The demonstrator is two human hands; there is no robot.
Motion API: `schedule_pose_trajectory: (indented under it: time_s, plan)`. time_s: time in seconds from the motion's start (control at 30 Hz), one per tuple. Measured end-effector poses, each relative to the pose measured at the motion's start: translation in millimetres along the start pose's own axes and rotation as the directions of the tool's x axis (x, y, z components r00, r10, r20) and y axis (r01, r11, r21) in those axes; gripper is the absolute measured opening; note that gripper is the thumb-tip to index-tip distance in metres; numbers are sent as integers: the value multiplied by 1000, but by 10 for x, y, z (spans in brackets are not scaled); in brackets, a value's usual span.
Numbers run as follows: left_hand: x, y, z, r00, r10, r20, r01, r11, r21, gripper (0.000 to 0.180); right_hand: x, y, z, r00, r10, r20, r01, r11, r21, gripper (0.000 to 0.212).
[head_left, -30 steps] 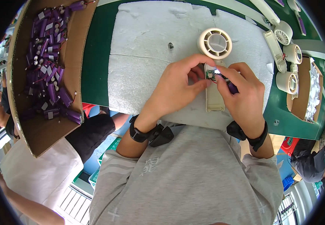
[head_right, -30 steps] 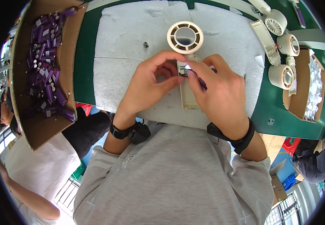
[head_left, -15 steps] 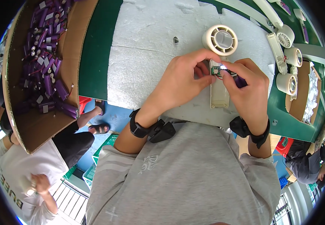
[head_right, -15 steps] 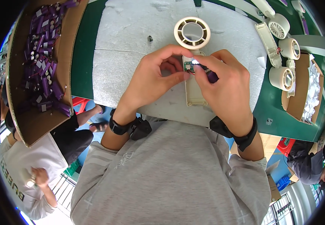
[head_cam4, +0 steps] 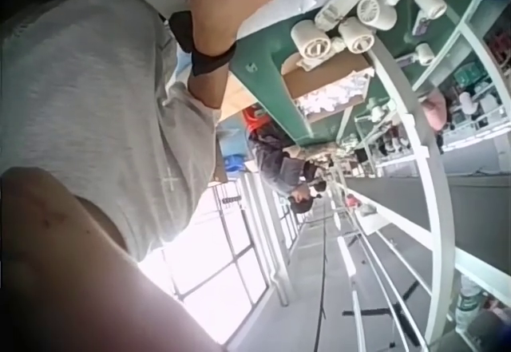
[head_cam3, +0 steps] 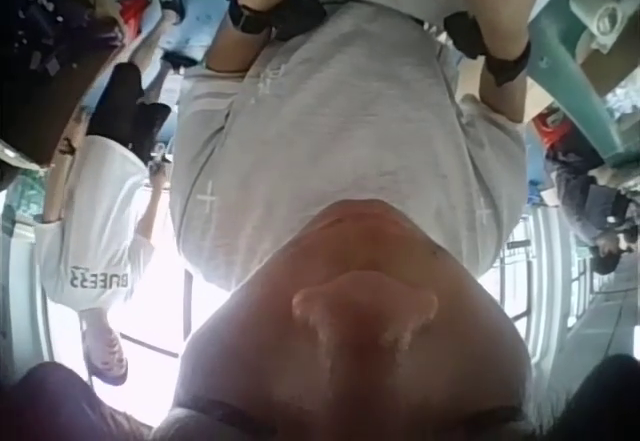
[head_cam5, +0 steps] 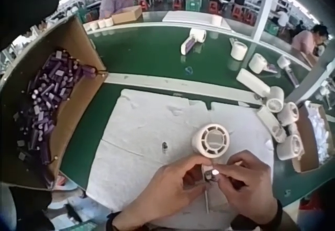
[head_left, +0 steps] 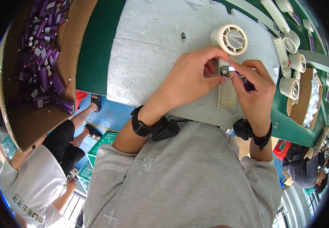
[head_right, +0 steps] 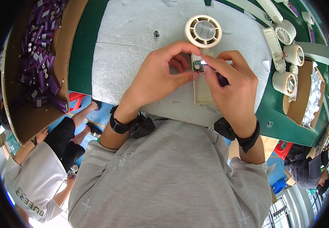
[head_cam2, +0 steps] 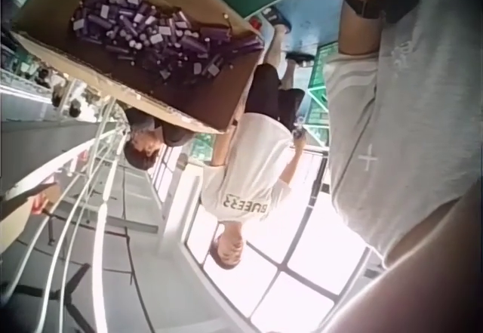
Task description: The person picks up a battery pack from a box, connects its wire to a circuit board inside a fan housing, and presses the battery pack into the handle. This assembly process is repeated multiple times with new components.
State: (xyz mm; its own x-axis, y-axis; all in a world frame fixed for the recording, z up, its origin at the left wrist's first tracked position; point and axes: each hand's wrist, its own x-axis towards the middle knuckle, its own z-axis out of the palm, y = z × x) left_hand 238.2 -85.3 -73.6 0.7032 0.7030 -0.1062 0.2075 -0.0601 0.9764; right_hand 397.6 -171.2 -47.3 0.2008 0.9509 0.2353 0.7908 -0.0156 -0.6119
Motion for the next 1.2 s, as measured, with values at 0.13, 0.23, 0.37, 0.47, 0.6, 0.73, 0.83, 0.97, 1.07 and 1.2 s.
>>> schedule_pose_trajectory:
  time_s: [0.13, 0.23, 0.37, 0.47, 0.6, 0.73, 0.83, 0.97, 1.07, 1.2]
  plan:
    - [5, -19, -6, 1000, -18, 0, 18, 1000, -7, 36, -9, -11, 14, 999, 35, 10, -35, 999, 13, 22]
    - [2, -32, -3, 1000, -3, -1, 3, 1000, -13, 36, -17, -11, 25, 997, 75, 24, -76, 997, 24, 24]
    - [4, -65, 15, 1000, 19, 6, -19, 1000, -4, 34, -37, -14, 28, 999, 35, 28, -33, 998, -56, 23]
    - [14, -101, 54, 999, 32, -44, -34, 998, -43, 29, 2, -27, 8, 999, 0, 52, 5, 995, -95, 22]
    - [14, -104, 108, 986, 128, -106, -129, 992, -4, 26, 36, 4, 0, 999, -44, 9, 44, 998, -36, 22]
    - [50, -153, 115, 934, 344, -98, -320, 926, 199, 28, 121, 149, -96, 939, 258, 228, -280, 957, 73, 33]
    - [67, -161, 93, 913, 400, -79, -366, 890, 271, 29, 118, 187, -217, 888, 227, 401, -316, 934, 170, 41]
    - [89, 29, 34, 928, 361, -90, -332, 913, 238, 29, 40, 273, -371, 893, 90, 441, -252, 912, 325, 47]
    - [115, 222, -80, 914, 397, -84, -368, 898, 240, 29, 62, 223, -589, 877, 174, 448, -396, 790, 468, 46]
    - [61, 290, -25, 961, 266, -80, -250, 954, 166, 33, 9, 147, -731, 823, 435, 365, -519, 838, 171, 31]
